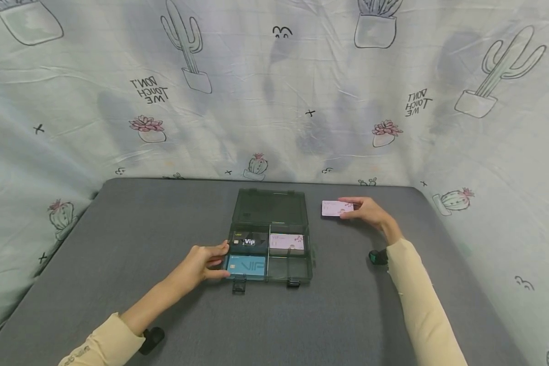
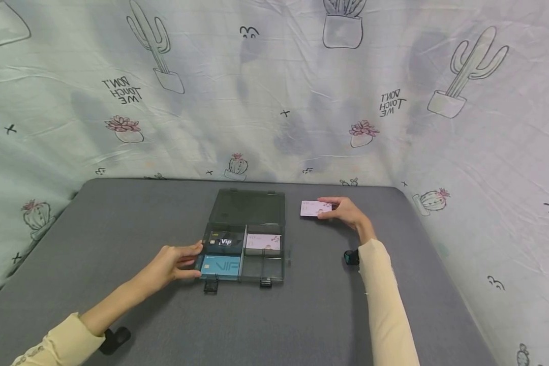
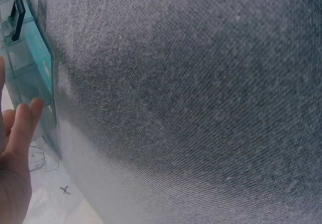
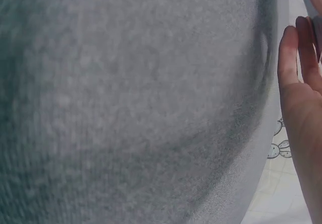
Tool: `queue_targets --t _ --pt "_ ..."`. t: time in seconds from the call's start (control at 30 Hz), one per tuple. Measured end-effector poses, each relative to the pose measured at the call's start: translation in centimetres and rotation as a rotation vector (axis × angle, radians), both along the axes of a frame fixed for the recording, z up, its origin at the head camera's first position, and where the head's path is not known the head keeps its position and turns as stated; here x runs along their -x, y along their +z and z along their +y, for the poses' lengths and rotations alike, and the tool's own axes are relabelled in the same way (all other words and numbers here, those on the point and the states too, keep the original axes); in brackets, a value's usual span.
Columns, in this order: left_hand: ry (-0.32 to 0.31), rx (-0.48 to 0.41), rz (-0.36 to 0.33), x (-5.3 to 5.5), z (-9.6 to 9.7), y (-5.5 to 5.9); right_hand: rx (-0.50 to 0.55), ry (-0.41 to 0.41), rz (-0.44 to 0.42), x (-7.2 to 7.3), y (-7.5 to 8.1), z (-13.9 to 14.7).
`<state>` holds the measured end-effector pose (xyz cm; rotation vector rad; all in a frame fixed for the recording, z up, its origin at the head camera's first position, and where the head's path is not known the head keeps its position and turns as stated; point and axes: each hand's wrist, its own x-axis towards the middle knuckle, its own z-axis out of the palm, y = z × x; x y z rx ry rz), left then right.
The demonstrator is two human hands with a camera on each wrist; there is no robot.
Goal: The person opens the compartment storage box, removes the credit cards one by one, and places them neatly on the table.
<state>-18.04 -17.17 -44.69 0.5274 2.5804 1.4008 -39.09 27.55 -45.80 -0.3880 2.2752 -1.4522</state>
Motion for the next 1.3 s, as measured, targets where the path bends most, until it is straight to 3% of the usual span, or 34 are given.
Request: queue_targets --t 0.4,0.77,1.0,1.3 --pt "0.007 -0.015 -0.021 -0.2 0.3 0.3 -0.048 0.041 0.032 0.7 0.2 -0.3" --pt "0.011 -0.021 -0.035 0.0 0.3 0.5 -0.271 0.075 0.209 1.2 0.6 -1.2" --pt "0.02 -0.037 -0.073 0.1 0.3 0.4 -0.301 0.039 0.248 1.2 0.4 -1.1" --pt "0.019 -0.005 -0.031 0.1 0.1 0.0 -0.301 0.023 0.262 1.3 -0.2 -1.1"
